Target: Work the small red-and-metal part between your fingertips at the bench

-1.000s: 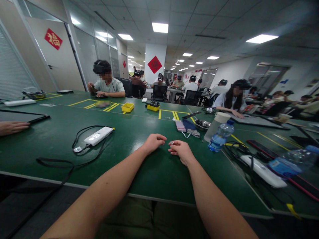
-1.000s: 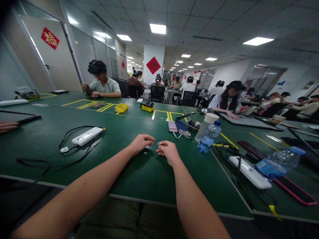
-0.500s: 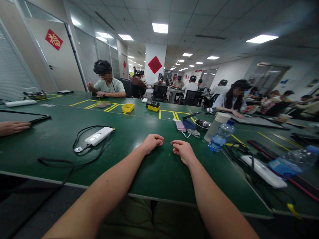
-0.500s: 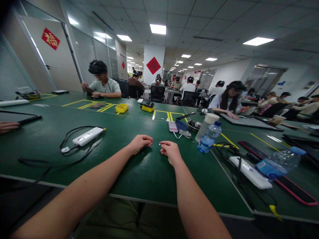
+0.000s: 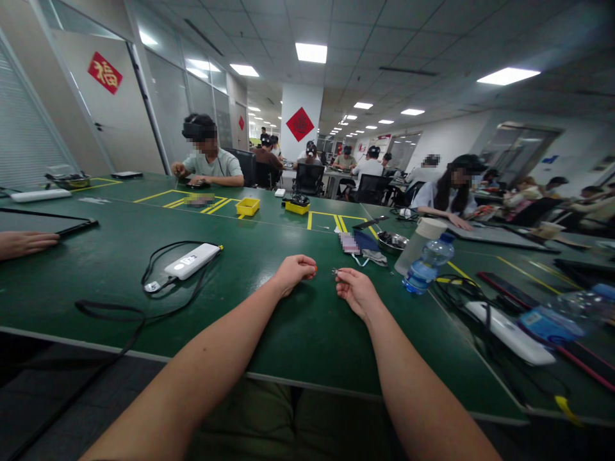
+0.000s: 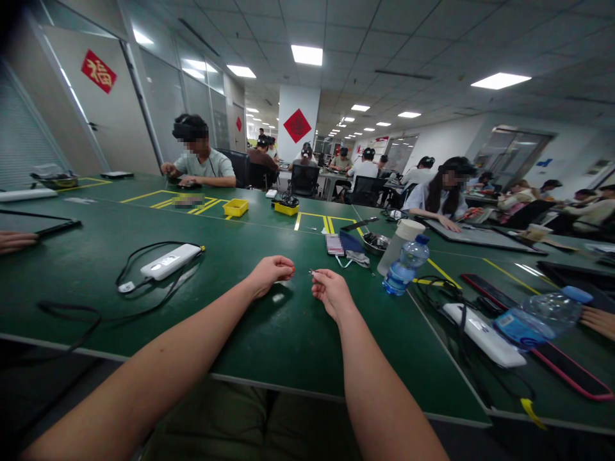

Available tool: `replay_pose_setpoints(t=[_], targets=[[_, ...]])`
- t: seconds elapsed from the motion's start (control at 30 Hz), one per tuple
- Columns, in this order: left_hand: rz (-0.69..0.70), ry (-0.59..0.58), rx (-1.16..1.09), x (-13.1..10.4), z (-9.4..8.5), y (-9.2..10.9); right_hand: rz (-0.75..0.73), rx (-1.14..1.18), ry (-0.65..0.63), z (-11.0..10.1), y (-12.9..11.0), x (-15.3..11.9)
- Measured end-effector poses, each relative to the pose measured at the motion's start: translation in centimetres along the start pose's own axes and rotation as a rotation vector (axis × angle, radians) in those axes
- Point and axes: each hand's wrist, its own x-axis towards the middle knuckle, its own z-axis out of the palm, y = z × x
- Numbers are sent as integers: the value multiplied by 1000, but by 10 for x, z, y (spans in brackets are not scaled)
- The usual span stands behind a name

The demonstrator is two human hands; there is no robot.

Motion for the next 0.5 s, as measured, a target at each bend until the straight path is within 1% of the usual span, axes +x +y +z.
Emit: replay_pose_setpoints(t=[0.13,0.3,0.4,0.5], targets=[[13,-20,3,-1,2,0,20,8,-17,1,0,-2],[26,-61,24,-6,12,-1,23,-16,-67,5,3,-3],[43,-88,11,-8,18,-1,16,-41,-73,6,6,-3],[55,-103,2,-9,20,-2,6,-61,-73,6,8,-3]])
